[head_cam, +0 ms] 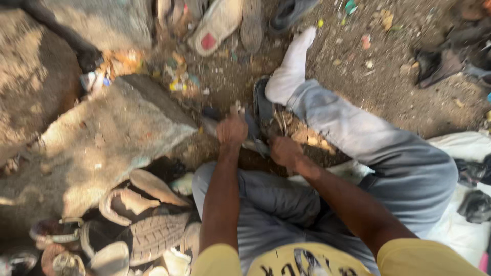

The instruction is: The person sits on the ground and uses a knife to scrape and clean the soles and sides of several worn shoes. They handle multiple shoes one at a time, turning them over to access different areas, and place them back into a pile after treatment.

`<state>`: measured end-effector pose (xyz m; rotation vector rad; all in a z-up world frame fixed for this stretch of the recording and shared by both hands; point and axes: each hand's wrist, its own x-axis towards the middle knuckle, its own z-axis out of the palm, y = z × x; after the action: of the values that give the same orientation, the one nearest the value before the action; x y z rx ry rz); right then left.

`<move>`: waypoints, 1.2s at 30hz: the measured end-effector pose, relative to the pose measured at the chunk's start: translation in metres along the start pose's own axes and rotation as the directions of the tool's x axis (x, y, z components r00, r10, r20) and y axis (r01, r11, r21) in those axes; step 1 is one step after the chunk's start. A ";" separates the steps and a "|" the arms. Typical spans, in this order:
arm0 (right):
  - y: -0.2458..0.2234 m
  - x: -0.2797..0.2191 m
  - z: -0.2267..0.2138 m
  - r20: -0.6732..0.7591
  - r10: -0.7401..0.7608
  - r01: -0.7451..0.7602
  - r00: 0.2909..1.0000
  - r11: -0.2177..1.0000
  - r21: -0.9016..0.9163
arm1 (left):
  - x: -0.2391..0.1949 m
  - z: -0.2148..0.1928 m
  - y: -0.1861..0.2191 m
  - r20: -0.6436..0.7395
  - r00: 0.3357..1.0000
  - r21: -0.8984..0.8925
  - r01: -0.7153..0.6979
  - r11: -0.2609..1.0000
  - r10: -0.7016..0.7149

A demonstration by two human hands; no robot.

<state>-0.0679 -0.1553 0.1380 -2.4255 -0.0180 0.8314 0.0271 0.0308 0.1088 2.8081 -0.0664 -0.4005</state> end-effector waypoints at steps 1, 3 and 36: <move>0.005 0.008 0.005 -0.065 -0.058 0.056 0.996 0.998 -0.039 | -0.007 0.002 0.002 0.003 1.000 0.000 0.031 1.000 -0.031; 0.009 0.027 0.021 -0.089 -0.100 0.088 0.991 0.988 -0.124 | -0.020 0.008 0.000 -0.055 0.998 -0.011 0.034 0.999 -0.035; 0.029 -0.030 -0.021 -0.144 -0.377 0.335 0.915 0.908 -0.250 | -0.092 -0.033 0.055 0.349 0.928 0.173 -0.199 0.965 0.129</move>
<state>-0.0846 -0.1957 0.1534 -2.5845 -0.4944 0.4485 -0.0526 -0.0044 0.1800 2.8699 -0.4393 -0.8717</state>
